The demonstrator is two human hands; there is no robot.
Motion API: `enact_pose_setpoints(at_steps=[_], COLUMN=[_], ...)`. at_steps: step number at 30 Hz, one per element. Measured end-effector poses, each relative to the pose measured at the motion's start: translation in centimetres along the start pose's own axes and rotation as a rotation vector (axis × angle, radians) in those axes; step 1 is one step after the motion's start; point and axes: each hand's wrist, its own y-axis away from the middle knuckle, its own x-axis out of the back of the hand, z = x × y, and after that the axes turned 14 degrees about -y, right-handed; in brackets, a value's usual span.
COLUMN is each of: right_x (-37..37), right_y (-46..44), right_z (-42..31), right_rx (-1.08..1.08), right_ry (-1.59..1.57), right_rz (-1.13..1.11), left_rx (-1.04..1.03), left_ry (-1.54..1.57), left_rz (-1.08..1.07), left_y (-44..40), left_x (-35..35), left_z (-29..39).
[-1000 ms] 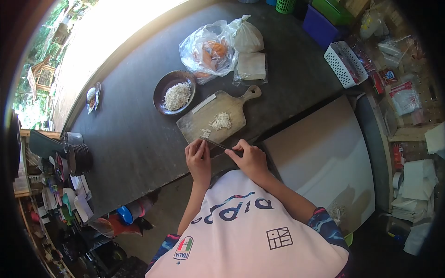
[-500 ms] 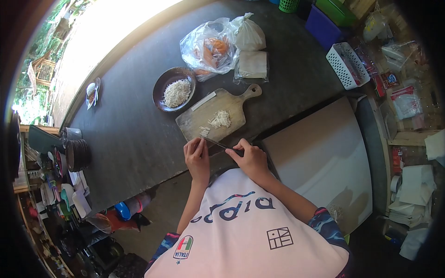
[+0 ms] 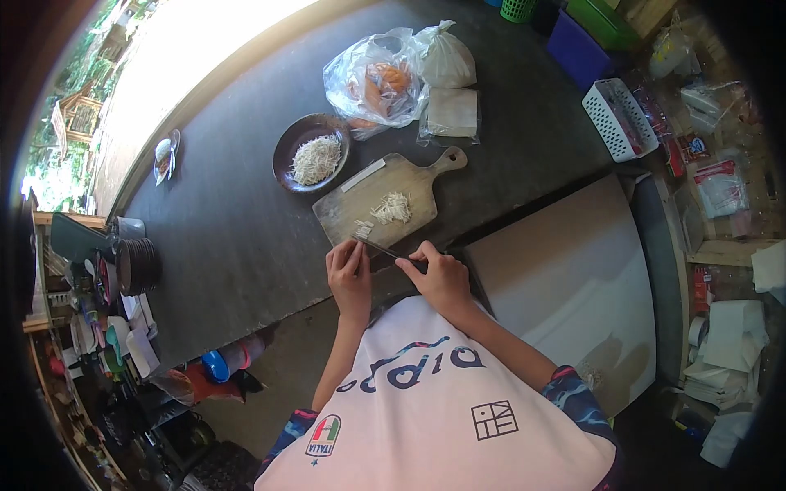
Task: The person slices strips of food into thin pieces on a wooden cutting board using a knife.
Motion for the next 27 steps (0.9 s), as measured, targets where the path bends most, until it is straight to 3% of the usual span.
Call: enact_pose_setpoints(at_steps=[27], right_x=[-0.09], right_y=[0.51], right_z=[0.59], right_rx=[-0.024], right_ry=[0.007], right_rz=[0.009], left_rx=[0.002], left_ry=[-0.002], left_rz=[0.004], left_y=[0.17], left_x=[0.04], left_z=[-0.02])
